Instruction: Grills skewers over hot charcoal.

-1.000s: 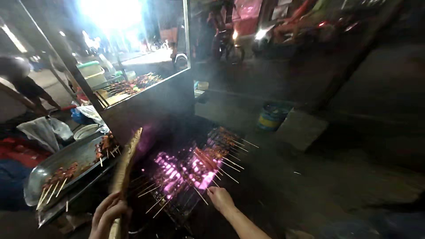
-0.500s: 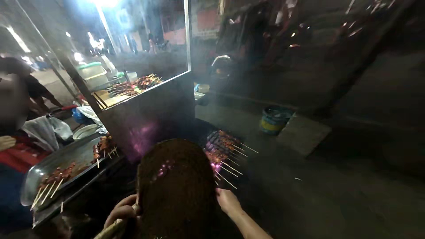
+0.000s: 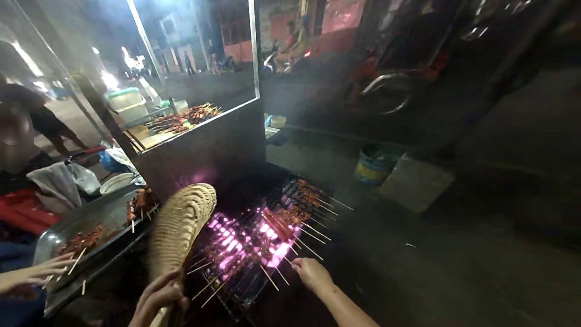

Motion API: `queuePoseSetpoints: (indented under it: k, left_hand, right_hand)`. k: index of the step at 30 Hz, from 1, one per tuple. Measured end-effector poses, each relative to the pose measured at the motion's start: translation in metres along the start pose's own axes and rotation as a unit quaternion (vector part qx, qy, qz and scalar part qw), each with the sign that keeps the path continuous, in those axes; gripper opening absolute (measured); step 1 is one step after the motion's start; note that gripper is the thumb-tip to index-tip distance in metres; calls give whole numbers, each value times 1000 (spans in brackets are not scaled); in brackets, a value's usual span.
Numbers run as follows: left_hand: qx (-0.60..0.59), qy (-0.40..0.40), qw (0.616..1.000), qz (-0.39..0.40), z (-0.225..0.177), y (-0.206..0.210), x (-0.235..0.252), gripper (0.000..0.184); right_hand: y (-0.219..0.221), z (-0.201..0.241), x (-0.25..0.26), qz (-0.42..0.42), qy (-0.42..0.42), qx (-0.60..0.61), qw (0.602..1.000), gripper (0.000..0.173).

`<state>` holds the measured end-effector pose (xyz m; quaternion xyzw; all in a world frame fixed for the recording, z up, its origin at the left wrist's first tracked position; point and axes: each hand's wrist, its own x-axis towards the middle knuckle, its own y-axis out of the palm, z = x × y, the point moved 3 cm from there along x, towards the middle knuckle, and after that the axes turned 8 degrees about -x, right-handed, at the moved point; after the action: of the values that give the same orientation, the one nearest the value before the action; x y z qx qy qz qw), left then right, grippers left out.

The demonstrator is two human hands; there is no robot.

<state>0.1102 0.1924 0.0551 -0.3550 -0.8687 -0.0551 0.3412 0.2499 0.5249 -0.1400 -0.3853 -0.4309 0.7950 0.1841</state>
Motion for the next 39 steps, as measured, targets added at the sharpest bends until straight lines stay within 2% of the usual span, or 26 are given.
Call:
queuePoseSetpoints:
  k: [2,3,4,6,8,10,13,16,18,22,24,27,29,32,33,36,37,39]
  left_hand:
    - [-105,-23,994,5,-2,5,3,19]
    - [-119,-26,993,-1,-1,5,4,20]
    - [-112,-17,994,-8,2,5,3,20]
    - [-78,2,997,-23,5,7,3,19]
    - [-54,4,998,-20,1,11,4,18]
    - [-74,5,997,-16,-1,9,5,20]
    - [-103,2,994,-26,-2,-5,7,19]
    - [27,50,998,-23,-4,-16,2,21]
    - [64,40,997,-7,-7,-11,-3,17]
    - [-114,-38,993,10,-8,8,3,23]
    - [-108,-30,993,-26,0,6,6,18]
    - [-5,24,999,-35,11,1,3,21]
    - [-52,6,998,-20,12,7,0,17]
    - [-130,-33,991,-9,9,3,5,18]
    - [-112,-22,993,-18,12,-3,6,18]
    - [43,15,998,-33,14,-15,2,17]
    - [48,8,999,-23,13,-15,1,15]
    - [-55,-31,998,-11,12,-17,0,17]
  right_hand:
    - [-11,-4,0,-96,18,61,993,39]
    - [-16,-7,4,-132,34,92,986,41]
    - [-18,-10,9,-133,56,124,982,44]
    - [-15,-14,24,-79,87,205,972,47]
    - [-7,-13,36,-13,94,307,947,40]
    - [-1,-12,39,19,92,356,930,32]
    - [5,-16,39,52,69,313,946,29]
    - [7,-29,38,36,55,287,956,35]
    - [6,-33,39,21,49,296,954,37]
    - [-12,-18,38,-75,62,236,967,28]
    - [-22,-4,28,-112,52,174,977,29]
    - [-17,9,27,-55,15,62,996,40]
    - [-10,12,27,-3,10,8,1000,37]
    - [-12,10,24,-7,40,-7,999,31]
    - [-13,8,23,-6,48,-11,999,32]
    - [-20,-3,22,-12,42,28,999,39]
    - [-25,-5,21,-31,40,49,998,42]
    - [-43,6,17,-81,22,76,994,41]
